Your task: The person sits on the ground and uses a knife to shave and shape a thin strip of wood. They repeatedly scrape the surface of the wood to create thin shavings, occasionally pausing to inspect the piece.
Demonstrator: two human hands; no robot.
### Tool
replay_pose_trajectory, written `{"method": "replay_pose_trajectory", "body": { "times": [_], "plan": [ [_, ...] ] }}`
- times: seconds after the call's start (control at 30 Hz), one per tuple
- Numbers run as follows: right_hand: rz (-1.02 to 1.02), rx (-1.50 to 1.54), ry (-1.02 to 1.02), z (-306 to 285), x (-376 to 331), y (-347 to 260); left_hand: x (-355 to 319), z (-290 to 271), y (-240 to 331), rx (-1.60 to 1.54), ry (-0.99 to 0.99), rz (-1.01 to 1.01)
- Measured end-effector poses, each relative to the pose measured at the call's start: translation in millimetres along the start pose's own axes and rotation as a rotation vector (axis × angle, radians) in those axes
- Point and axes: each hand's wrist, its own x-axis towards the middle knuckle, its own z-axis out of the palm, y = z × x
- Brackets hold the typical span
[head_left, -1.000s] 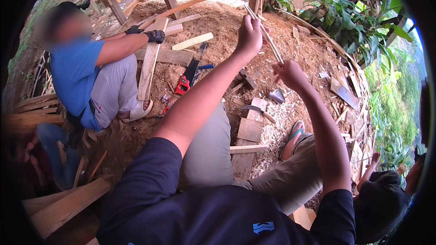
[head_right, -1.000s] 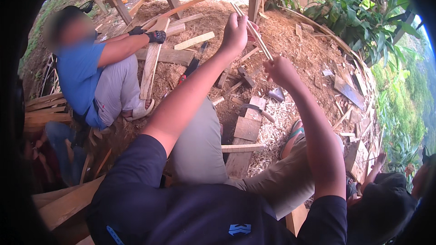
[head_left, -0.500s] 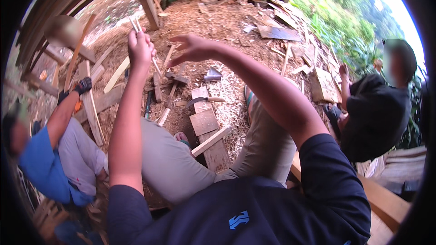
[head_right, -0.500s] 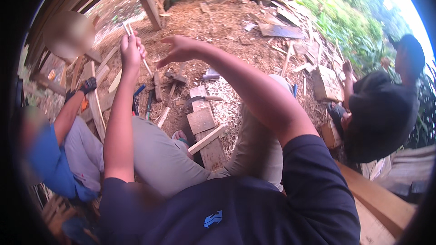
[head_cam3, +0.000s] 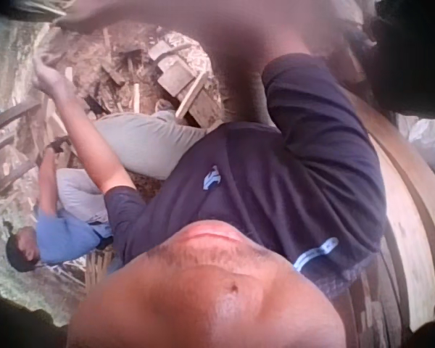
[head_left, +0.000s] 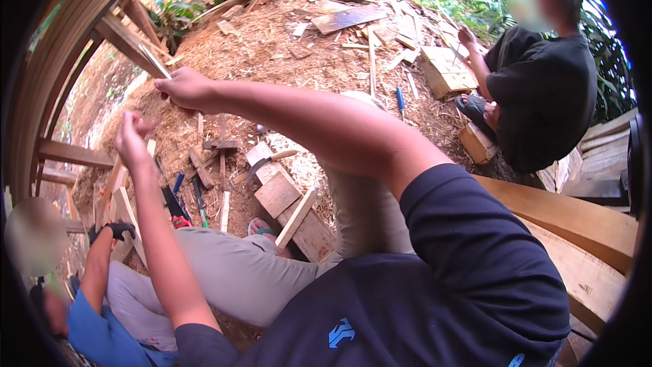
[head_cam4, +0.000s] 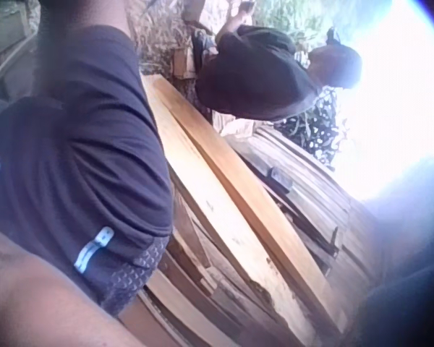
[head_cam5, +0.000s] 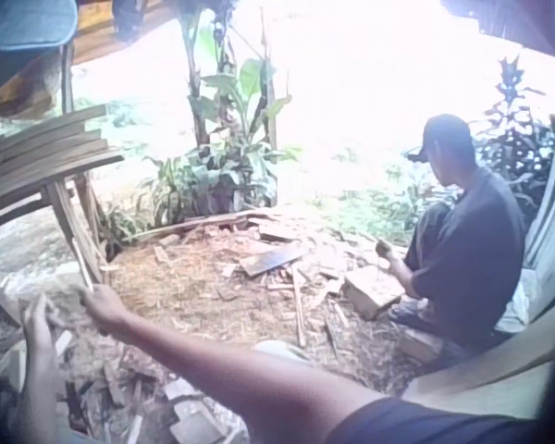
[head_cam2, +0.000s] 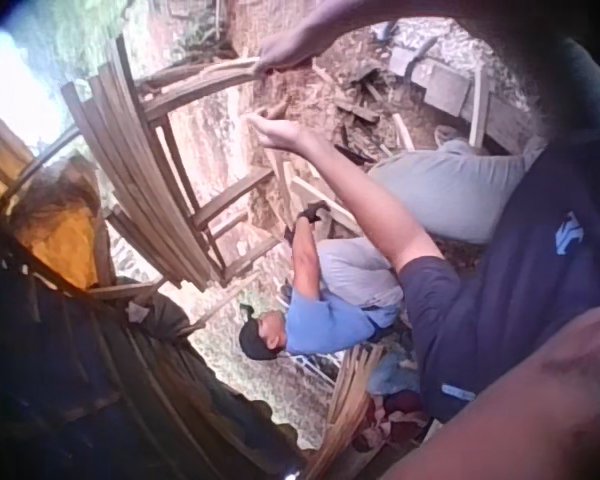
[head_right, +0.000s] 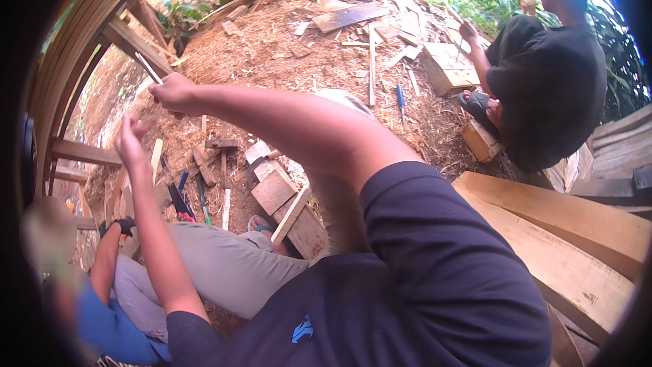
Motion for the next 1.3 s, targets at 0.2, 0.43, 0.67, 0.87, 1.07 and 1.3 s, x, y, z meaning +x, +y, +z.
{"method": "replay_pose_trajectory", "body": {
  "times": [0.2,0.43,0.67,0.87,1.07,1.3],
  "plan": [
    [0.117,-0.063,0.452,-23.2,5.7,-4.2,-15.2,2.4,22.0,-0.085,0.165,-0.152],
    [0.294,-0.056,0.340,-16.4,18.4,8.6,12.4,-15.4,-11.5,0.114,-0.011,-0.174],
    [0.317,0.022,-0.156,9.4,-2.0,20.0,-1.0,0.9,-8.4,0.204,-0.362,-0.218],
    [0.145,-0.329,-0.305,15.3,-1.8,41.9,-0.6,9.3,-19.4,0.276,-0.499,-0.017],
    [0.001,-0.619,-0.184,14.1,-2.6,30.6,-11.3,16.5,-8.8,0.108,-0.404,0.040],
    [-0.049,-0.691,-0.074,21.6,-6.2,40.0,-15.0,20.7,-12.6,0.008,-0.315,0.038]
  ]
}}
